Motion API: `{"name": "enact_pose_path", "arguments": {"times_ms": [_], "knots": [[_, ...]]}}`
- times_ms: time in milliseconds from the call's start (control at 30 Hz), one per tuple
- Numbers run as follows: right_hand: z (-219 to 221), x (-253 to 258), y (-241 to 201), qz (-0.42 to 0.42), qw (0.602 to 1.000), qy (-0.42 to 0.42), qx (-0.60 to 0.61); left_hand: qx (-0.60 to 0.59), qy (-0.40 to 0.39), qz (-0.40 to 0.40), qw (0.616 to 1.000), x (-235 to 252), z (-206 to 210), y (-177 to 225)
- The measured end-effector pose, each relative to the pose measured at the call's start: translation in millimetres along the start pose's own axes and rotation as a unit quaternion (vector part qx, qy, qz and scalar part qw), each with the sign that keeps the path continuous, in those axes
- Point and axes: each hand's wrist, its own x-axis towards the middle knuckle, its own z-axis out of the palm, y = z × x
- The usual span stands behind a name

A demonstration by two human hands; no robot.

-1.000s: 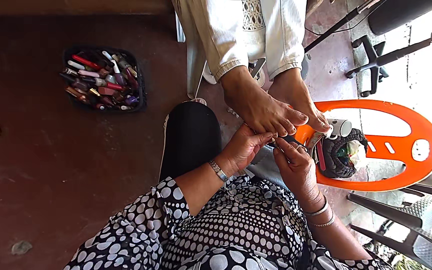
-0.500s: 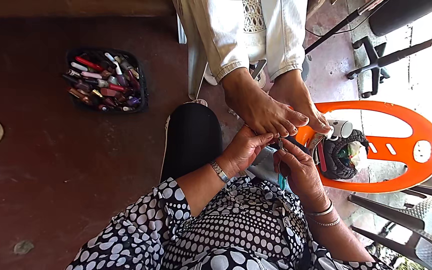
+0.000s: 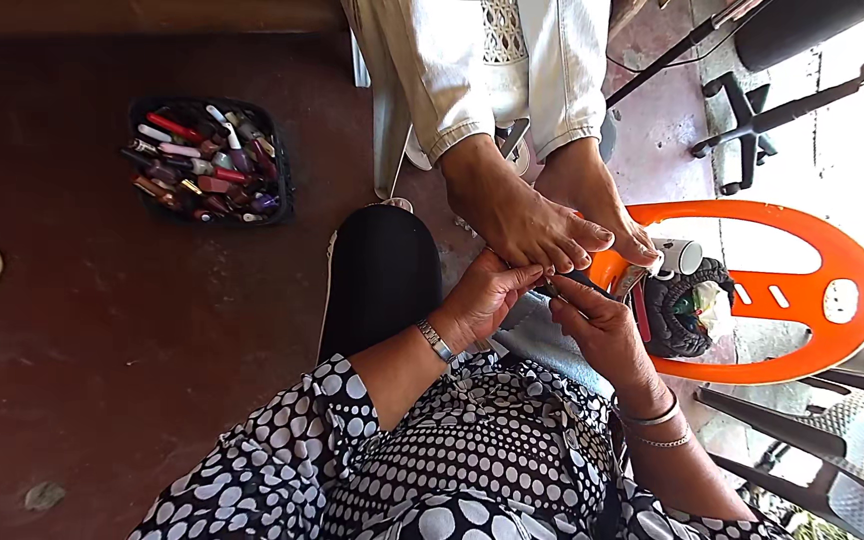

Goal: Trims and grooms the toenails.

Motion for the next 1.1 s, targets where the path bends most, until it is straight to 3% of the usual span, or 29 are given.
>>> {"name": "enact_pose_path", "arguments": {"times_ms": [300,667,1100], "knots": [[-10,4,9,0.022,0.982,-0.062,0.178,-0.015,-0.009,0.005,1.0,0,0,0],[-7,10,12,0.025,0.976,-0.049,0.212,-0.01,-0.009,0.004,1.0,1,-1,0],[-7,11,11,0.011,0.985,-0.034,0.166,-0.014,-0.007,0.002,1.0,2,-1,0]]}}
